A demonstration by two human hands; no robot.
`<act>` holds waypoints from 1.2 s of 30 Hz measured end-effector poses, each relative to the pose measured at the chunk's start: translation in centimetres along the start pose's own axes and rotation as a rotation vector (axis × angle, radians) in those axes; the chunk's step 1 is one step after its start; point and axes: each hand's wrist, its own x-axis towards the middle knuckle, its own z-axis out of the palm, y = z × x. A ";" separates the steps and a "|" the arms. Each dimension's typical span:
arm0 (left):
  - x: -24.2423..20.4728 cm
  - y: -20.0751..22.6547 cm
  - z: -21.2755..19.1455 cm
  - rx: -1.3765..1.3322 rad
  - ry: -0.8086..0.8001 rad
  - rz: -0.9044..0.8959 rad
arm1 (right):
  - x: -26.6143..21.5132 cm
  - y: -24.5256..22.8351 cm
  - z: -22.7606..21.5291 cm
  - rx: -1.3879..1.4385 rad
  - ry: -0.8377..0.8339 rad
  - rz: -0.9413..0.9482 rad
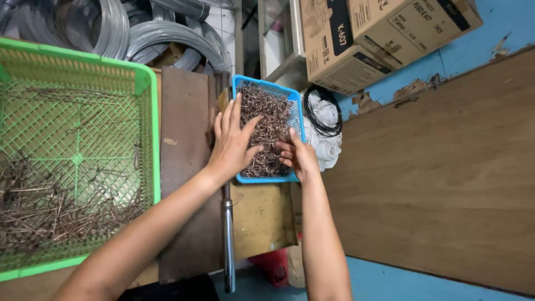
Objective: Processing small metal pins using a manual lever tool on a wooden workbench
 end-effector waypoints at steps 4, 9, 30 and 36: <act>-5.1 -4.3 -1.6 0.067 -0.030 0.052 | -0.4 3.6 1.3 0.046 0.023 0.024; -11.6 -10.9 -6.9 0.219 -0.008 -0.033 | -2.7 6.9 6.6 0.039 -0.011 -0.179; -22.8 -21.0 -18.7 0.523 0.026 -0.631 | -10.1 14.9 34.8 -1.187 -0.346 -0.901; -22.7 -19.7 -19.2 0.406 0.107 -0.597 | -6.8 17.4 35.4 -1.004 -0.346 -0.903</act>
